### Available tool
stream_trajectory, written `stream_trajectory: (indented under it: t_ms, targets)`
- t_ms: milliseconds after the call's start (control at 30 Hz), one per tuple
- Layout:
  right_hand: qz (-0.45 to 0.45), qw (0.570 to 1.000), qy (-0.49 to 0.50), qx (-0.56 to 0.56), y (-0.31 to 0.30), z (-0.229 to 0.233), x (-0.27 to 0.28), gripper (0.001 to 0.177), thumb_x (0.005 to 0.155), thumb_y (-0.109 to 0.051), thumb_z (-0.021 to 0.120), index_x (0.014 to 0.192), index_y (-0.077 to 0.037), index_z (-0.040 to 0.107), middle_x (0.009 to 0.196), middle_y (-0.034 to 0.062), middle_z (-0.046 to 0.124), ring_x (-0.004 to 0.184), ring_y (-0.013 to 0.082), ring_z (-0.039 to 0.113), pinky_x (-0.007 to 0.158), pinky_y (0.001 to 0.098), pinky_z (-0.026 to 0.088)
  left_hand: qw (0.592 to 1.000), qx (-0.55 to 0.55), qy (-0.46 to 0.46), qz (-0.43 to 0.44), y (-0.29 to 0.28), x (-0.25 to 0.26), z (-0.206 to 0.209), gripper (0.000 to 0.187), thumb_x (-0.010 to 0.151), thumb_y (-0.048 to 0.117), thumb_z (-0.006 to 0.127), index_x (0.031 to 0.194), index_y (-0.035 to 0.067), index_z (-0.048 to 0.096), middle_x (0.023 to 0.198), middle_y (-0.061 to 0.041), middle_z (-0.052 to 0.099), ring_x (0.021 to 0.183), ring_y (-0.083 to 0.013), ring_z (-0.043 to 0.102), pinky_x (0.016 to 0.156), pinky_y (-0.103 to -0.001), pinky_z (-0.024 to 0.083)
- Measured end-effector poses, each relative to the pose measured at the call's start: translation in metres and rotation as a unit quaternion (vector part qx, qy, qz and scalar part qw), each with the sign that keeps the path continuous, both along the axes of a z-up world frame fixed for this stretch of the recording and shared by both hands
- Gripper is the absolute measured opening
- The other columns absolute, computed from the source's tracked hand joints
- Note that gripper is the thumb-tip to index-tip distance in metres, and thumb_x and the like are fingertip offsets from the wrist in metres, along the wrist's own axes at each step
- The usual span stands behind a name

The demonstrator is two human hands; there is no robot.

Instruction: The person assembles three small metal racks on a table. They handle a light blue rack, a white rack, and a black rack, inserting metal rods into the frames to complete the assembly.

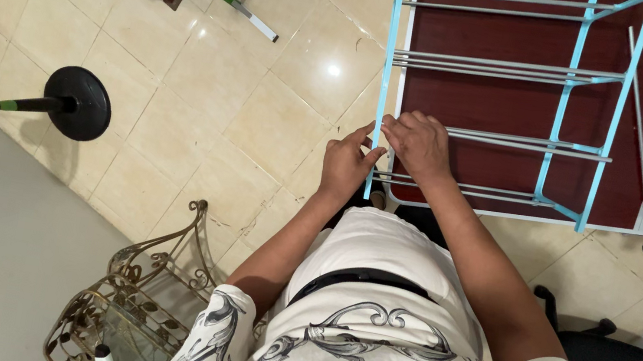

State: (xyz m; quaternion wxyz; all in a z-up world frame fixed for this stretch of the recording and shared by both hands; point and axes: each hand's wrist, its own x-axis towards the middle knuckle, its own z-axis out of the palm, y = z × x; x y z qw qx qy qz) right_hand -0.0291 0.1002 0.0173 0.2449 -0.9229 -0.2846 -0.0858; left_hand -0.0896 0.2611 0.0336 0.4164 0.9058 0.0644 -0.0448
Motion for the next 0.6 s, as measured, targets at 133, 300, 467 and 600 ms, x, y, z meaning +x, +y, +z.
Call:
stream_trajectory:
  t_ms: [133,300,467,600]
  targets:
    - [-0.004,1.000,-0.002,0.003,0.000,-0.002,-0.001,0.019,0.091,-0.026,0.080,0.104,-0.014,0.077,0.075,-0.0014,0.060,0.074,0.0161,0.059,0.066,0.0342,0.046,1.000,0.007,0.000,-0.003,0.001,-0.002,-0.003,0.051,0.087,0.026,0.081,0.132,0.006,0.067,0.080,-0.003,0.075,0.056,-0.0177,0.066,0.080,-0.035,0.047]
    - [0.002,0.998,0.005,0.066,-0.002,-0.004,0.002,0.020,0.092,-0.027,0.079,0.104,-0.012,0.074,0.085,0.0003,0.064,0.083,0.0194,0.061,0.074,0.0348,0.050,1.000,-0.007,0.000,0.002,0.001,-0.001,-0.003,0.053,0.086,0.024,0.081,0.133,0.007,0.067,0.081,-0.004,0.074,0.056,-0.0179,0.066,0.075,-0.033,0.049]
    - [-0.002,0.999,0.021,0.040,-0.004,0.002,0.001,0.019,0.091,-0.026,0.079,0.103,-0.011,0.077,0.078,0.0017,0.062,0.078,0.0203,0.060,0.070,0.0367,0.048,1.000,-0.013,-0.017,0.003,-0.003,0.000,-0.005,0.051,0.087,0.023,0.081,0.133,0.007,0.066,0.080,-0.003,0.074,0.057,-0.0171,0.067,0.074,-0.033,0.048]
    - [-0.011,0.999,0.021,0.035,-0.003,0.007,-0.002,0.019,0.091,-0.026,0.080,0.103,-0.011,0.078,0.076,0.0014,0.061,0.076,0.0198,0.060,0.068,0.0369,0.047,0.999,-0.001,-0.040,0.000,-0.004,-0.003,-0.004,0.050,0.087,0.023,0.081,0.132,0.007,0.066,0.078,-0.002,0.073,0.057,-0.0166,0.067,0.078,-0.034,0.046]
